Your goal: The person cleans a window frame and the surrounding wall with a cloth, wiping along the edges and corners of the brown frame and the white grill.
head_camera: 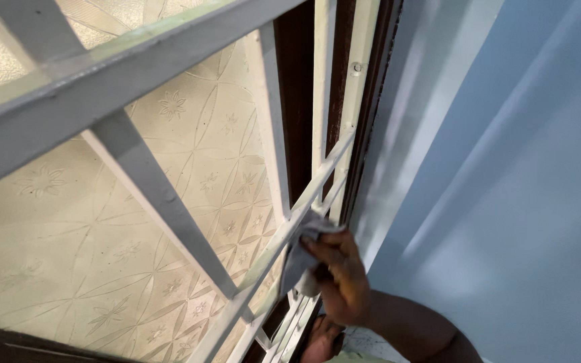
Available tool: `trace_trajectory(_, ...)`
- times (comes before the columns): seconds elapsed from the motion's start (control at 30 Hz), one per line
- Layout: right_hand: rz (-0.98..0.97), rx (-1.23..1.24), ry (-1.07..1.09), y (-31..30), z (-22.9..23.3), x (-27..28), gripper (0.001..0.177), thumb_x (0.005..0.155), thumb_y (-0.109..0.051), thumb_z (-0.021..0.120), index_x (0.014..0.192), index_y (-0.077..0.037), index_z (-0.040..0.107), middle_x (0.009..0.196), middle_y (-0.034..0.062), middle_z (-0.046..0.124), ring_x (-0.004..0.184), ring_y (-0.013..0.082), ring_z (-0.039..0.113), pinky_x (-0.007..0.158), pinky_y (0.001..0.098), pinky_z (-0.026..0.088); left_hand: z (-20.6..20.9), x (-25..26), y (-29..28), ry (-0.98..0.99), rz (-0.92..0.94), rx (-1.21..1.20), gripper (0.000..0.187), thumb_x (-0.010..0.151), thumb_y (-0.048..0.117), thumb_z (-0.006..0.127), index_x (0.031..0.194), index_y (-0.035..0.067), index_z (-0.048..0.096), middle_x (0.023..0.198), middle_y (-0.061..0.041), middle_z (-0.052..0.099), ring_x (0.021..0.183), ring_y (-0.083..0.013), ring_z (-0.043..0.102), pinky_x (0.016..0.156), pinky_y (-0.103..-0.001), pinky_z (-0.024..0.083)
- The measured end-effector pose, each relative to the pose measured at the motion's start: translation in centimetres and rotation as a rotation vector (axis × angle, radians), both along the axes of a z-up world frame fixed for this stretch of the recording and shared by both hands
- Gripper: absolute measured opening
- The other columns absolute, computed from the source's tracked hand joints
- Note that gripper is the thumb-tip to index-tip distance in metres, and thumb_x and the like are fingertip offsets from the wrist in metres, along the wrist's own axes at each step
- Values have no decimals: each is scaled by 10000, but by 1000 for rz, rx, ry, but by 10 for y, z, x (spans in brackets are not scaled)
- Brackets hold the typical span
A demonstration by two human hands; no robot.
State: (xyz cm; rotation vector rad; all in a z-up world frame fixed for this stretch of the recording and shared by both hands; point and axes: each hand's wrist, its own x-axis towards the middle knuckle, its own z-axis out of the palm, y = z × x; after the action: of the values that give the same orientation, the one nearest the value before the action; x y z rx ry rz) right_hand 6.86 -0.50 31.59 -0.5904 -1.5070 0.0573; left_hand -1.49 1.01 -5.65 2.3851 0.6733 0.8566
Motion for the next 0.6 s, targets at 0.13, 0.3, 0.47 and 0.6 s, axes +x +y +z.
trace_trajectory(0.13, -95, 24, -89, -20, 1, -16, 528, 919, 151, 592, 1413, -37, 581, 1370, 270, 527, 1256, 376, 634, 993, 423, 569, 33, -6, -8, 83, 13, -91, 212, 835, 106, 766, 1038, 46, 756, 1301, -130, 665, 1228, -348, 578, 1042, -446, 458)
trace_trajectory(0.3, -187, 92, -141, 21, -8, 26, 423, 903, 139, 599, 1295, -19, 625, 1290, 242, 587, 1187, 370, 677, 940, 421, 646, 58, -11, -17, 146, 8, -163, 218, 850, 93, 738, 1057, 27, 757, 1306, -135, 655, 1240, -336, 559, 1059, -440, 435)
trace_trajectory(0.47, -537, 39, -181, 49, 0, 68, 259, 912, 66, 606, 1155, -5, 660, 1132, 176, 603, 1014, 298, 682, 857, 380, 593, 65, -10, -16, 70, 1, -155, 209, 860, 80, 727, 1054, 10, 761, 1284, -152, 653, 1234, -355, 548, 1054, -449, 426)
trace_trajectory(0.6, -569, 40, -113, 59, 16, 76, 260, 913, -52, 736, 1136, 28, 629, 1118, 175, 602, 1008, 305, 677, 846, 371, 583, 58, -13, -16, 64, -15, -85, 198, 871, 96, 743, 1052, 15, 757, 1250, -161, 655, 1207, -370, 561, 1030, -465, 428)
